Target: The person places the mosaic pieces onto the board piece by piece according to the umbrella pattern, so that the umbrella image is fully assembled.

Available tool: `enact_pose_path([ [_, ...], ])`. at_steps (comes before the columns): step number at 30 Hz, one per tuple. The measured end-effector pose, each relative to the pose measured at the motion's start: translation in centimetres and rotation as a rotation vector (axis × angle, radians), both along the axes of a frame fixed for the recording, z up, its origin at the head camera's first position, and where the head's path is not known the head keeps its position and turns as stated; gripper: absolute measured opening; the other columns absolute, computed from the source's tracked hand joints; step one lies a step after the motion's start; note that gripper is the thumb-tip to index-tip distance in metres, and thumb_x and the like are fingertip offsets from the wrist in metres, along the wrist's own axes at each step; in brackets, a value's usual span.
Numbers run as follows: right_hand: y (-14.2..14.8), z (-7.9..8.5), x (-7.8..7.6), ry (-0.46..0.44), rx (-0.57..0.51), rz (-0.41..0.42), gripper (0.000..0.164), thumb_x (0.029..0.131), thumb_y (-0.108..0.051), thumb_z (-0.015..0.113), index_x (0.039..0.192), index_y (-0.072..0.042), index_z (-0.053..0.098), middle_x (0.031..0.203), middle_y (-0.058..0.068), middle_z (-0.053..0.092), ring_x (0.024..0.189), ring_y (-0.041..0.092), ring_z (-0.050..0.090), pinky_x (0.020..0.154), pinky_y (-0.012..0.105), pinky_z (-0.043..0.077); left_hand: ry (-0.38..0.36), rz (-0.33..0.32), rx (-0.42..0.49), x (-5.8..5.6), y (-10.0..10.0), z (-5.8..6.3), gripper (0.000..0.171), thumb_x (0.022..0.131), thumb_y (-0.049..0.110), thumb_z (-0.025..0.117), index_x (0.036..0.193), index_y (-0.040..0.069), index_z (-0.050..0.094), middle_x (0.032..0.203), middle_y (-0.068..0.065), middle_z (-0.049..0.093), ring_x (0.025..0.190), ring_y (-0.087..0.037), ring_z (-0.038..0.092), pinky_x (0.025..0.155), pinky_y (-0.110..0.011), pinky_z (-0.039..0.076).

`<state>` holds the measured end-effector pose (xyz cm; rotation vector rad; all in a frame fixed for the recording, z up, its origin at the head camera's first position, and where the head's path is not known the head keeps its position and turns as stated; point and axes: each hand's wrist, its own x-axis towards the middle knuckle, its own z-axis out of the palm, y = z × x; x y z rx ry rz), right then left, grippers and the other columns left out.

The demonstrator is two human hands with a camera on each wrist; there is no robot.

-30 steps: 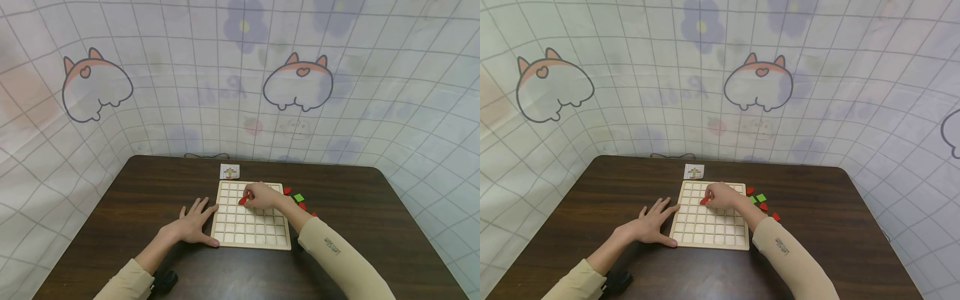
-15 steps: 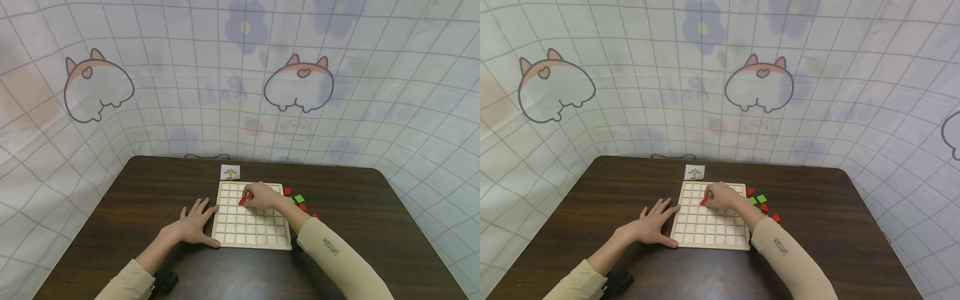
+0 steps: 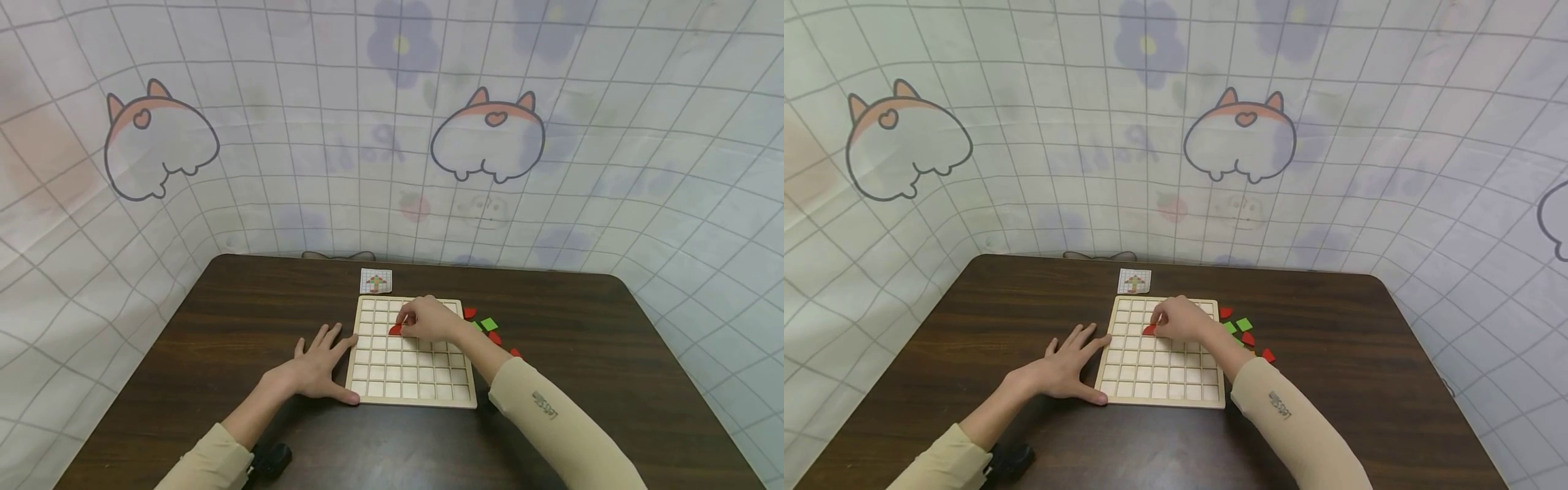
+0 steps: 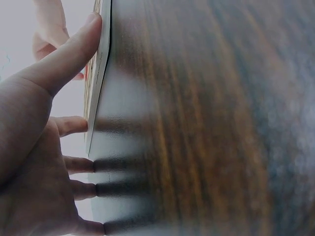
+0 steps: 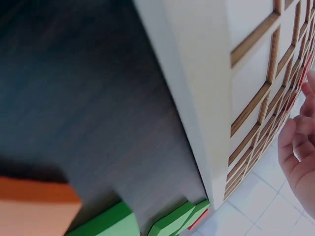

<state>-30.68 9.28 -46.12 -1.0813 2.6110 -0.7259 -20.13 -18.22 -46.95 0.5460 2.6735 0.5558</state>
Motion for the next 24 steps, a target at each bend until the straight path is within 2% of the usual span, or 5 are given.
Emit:
enact_pose_path([
  [4,0.6,0.3,0.1,-0.002,-0.026,0.019,0.012,0.094,-0.010,0.074,0.105,-0.005,0.076,0.074,-0.003,0.062,0.063,0.010,0.050,0.064,0.029,0.045,-0.001,-0.003,0.006,0.0,-0.1,0.0,0.113,0.078,0.063,0.082,0.164,0.013,0.027,0.168,-0.025,0.007,0.153,-0.047,0.002,0.107,-0.081,0.006],
  [12,2.8,0.8,0.4,-0.045,-0.046,0.006,0.015,0.097,-0.009,0.070,0.110,-0.004,0.076,0.077,-0.003,0.063,0.064,0.011,0.054,0.063,0.030,0.046,0.004,-0.016,0.017,0.0,-0.1,0.0,0.112,0.079,0.063,0.082,0.164,0.013,0.027,0.168,-0.025,0.006,0.153,-0.048,0.002,0.107,-0.081,0.006],
  [24,6.6,2.0,0.7,-0.060,-0.053,-0.060,0.020,0.098,-0.011,0.069,0.115,0.000,0.074,0.077,-0.002,0.061,0.067,0.015,0.056,0.064,0.031,0.048,-0.007,-0.009,0.017,0.0,0.0,0.1,0.113,0.080,0.063,0.081,0.164,0.013,0.026,0.168,-0.025,0.006,0.153,-0.048,0.001,0.107,-0.081,0.005],
])
